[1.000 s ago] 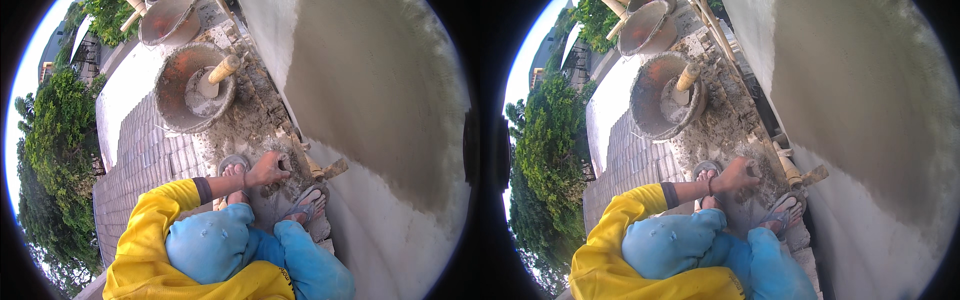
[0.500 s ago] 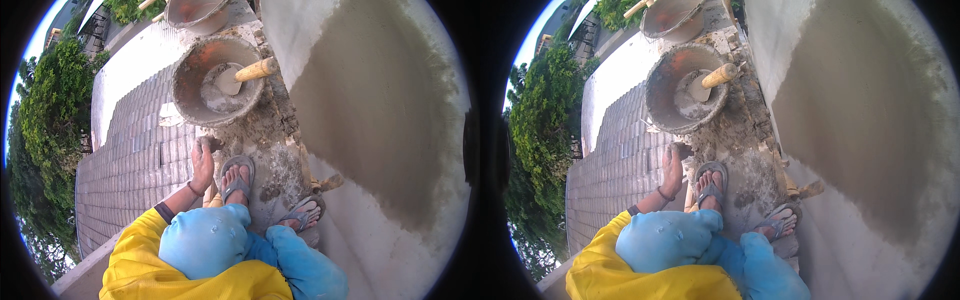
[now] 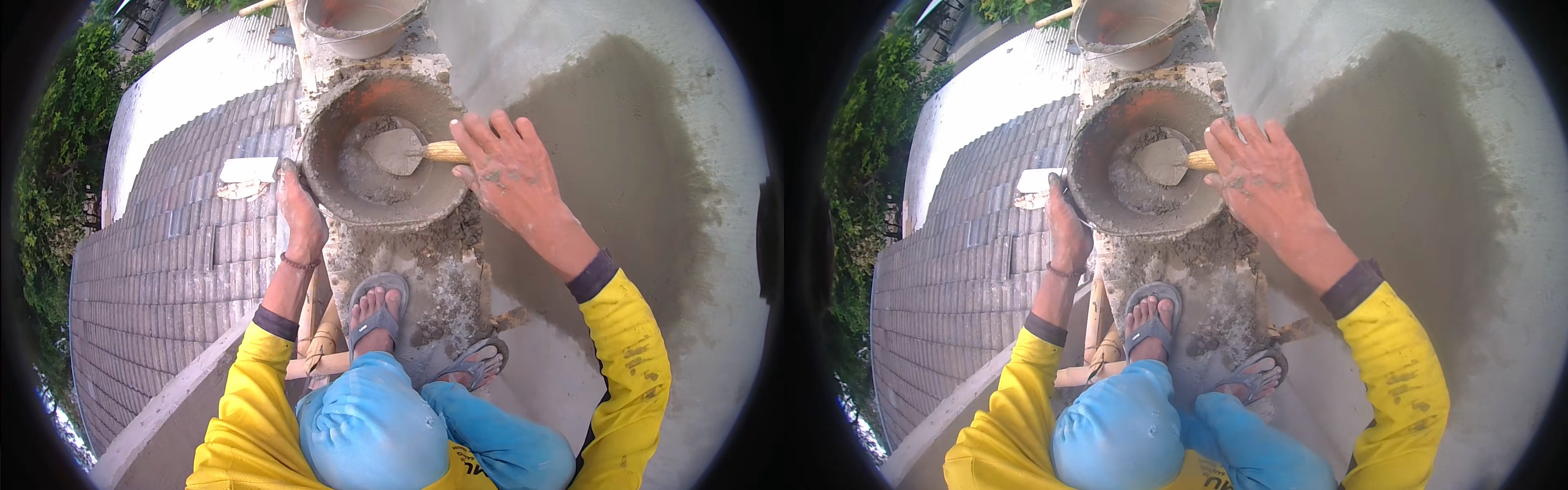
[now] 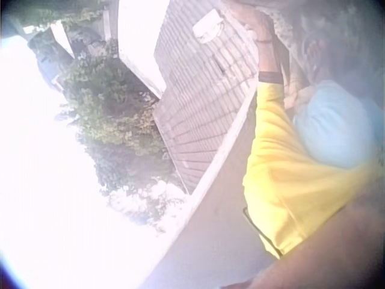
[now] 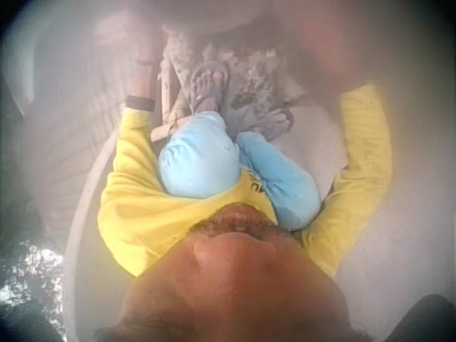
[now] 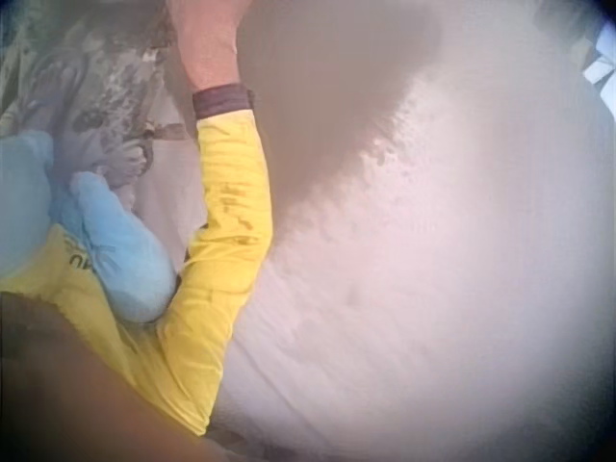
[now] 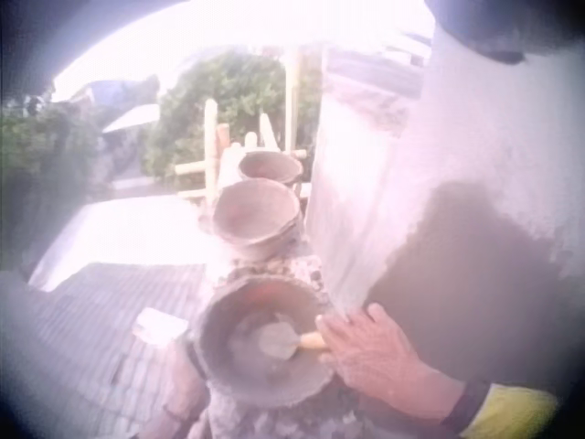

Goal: The person applies wet cement to a vertical wall using a trowel and smooths it with a long straightedge. The person repeatedly scoops cement from a bucket, spreads it on the wall, and levels the surface.

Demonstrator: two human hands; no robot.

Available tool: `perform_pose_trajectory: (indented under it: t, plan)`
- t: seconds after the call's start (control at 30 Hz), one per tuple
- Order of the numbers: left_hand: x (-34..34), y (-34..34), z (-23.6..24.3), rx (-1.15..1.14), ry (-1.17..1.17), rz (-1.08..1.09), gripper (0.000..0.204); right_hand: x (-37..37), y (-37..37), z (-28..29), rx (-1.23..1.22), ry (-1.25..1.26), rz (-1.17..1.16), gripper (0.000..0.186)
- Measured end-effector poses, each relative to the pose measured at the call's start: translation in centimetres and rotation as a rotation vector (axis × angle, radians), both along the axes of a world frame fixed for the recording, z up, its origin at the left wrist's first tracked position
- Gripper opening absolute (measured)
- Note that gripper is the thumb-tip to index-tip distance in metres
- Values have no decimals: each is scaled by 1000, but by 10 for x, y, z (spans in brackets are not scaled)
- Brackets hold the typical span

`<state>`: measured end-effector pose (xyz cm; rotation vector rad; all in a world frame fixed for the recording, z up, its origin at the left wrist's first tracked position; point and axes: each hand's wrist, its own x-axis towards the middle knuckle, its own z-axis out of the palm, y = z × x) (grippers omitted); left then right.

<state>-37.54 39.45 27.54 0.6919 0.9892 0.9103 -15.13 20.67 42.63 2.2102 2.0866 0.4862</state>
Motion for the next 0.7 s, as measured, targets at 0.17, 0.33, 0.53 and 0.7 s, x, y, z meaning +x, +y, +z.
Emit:
perform_pose_trajectory:
  t: [0.17,0.33,0.53,0.7]
  plan:
    - [29,-22,21,110,135,101,47,-1,55,-29,-375,-103,-72,28]
    - [32,-31,47,315,279,-55,30,20,44,5,-400,-236,-231,21]
    - [40,-42,64,540,363,-141,26,-16,52,19,-681,-347,-148,23]
    - [42,-56,66,487,457,-71,30,-20,18,42,-536,168,-34,21]
